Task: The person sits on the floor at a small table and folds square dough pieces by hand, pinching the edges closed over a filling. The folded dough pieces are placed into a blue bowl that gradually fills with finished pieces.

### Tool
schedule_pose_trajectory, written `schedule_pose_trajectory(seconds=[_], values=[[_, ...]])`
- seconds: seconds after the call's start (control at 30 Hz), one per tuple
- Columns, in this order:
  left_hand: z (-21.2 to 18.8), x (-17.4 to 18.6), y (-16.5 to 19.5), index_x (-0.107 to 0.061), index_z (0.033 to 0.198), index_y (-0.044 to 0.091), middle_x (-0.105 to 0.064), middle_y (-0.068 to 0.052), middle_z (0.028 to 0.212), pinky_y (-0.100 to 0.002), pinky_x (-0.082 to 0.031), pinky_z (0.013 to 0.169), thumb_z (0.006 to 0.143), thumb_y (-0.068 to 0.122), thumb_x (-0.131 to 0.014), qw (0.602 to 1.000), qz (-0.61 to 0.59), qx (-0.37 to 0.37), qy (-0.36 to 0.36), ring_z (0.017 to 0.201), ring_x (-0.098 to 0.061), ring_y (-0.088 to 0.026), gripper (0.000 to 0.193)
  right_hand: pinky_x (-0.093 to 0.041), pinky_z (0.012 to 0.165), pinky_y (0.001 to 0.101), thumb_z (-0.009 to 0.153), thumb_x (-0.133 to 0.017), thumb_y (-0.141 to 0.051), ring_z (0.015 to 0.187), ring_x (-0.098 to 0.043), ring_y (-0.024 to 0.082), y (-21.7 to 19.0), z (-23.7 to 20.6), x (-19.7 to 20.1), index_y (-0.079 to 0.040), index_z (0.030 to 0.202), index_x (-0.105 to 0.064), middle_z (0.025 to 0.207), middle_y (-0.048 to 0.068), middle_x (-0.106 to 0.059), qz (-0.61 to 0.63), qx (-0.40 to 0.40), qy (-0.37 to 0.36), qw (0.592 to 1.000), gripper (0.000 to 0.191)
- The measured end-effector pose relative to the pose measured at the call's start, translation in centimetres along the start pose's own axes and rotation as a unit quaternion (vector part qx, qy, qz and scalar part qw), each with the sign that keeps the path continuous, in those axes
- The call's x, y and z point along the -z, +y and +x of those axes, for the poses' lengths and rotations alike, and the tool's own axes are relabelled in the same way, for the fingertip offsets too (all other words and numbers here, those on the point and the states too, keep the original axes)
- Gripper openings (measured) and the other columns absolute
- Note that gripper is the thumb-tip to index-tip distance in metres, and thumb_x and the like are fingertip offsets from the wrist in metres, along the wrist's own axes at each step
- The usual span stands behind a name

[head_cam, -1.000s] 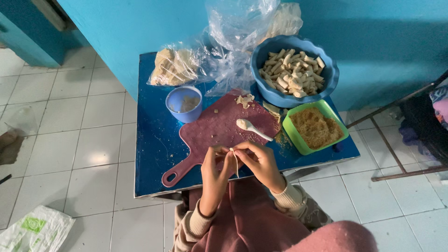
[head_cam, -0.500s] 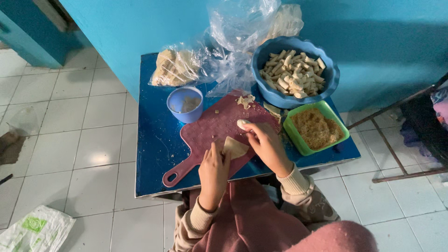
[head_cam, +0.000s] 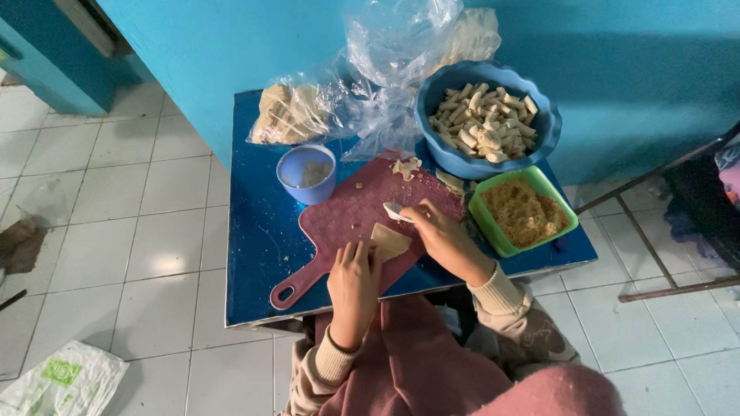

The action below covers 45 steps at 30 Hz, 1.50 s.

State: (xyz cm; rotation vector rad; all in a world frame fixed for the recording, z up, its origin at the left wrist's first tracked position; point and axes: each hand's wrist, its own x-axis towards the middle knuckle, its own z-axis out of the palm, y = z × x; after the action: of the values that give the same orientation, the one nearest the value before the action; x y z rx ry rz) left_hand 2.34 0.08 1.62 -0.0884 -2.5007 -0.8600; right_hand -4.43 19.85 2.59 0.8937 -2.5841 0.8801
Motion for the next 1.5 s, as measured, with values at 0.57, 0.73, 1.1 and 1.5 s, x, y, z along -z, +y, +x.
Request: schedule_pose_trajectory(seconds=[0.57,0.73,1.1,1.5], values=[[0.1,0.5,-0.5,-0.070,0.096,0.010,-0.065,-0.011,0.088,-0.043,-0.052,0.068,0.090,0.017,-0.069,1.000,0.020,-0.017,0.014,0.082,-0.064,-0.032,0.009,-0.052,0.074,0.0424,0.100,-0.072,-0.022,0.084,-0.062,0.029,0.6,-0.1,-3.2,-0.008,0.112,-0.064,0.094,0.008,-0.055,-0.128,0.095,0.003,0.987,0.021],[0.3,0.7,-0.4,-0.070,0.095,0.011,-0.066,-0.010,0.087,-0.043,-0.052,0.068,0.091,0.017,-0.068,1.000,0.010,-0.021,0.016,0.081,-0.064,-0.032,0.007,-0.052,0.071,0.0403,0.092,-0.067,-0.008,0.082,-0.063,0.028,0.7,0.9,-1.6,-0.009,0.123,-0.069,0.096,0.011,-0.054,-0.198,0.164,0.014,0.966,0.031],[0.3,0.5,-0.6,-0.071,0.095,0.010,-0.066,-0.011,0.089,-0.043,-0.053,0.070,0.090,0.016,-0.068,1.000,0.016,-0.018,0.013,0.082,-0.065,-0.033,0.009,-0.051,0.077,0.0399,0.099,-0.069,-0.025,0.088,-0.064,0.027,0.0,0.7,-2.1,-0.006,0.117,-0.063,0.098,0.007,-0.055,-0.093,0.018,-0.063,0.994,0.027],[0.4,1.1,-0.3,-0.070,0.096,0.010,-0.066,-0.011,0.088,-0.044,-0.052,0.070,0.093,0.017,-0.066,1.000,0.001,-0.020,0.009,0.082,-0.064,-0.033,0.008,-0.049,0.081,0.0386,0.089,-0.064,-0.012,0.093,-0.061,0.021,1.0,1.3,0.7,-0.009,0.102,-0.064,0.106,0.006,-0.057,-0.354,0.144,0.055,0.923,0.013]])
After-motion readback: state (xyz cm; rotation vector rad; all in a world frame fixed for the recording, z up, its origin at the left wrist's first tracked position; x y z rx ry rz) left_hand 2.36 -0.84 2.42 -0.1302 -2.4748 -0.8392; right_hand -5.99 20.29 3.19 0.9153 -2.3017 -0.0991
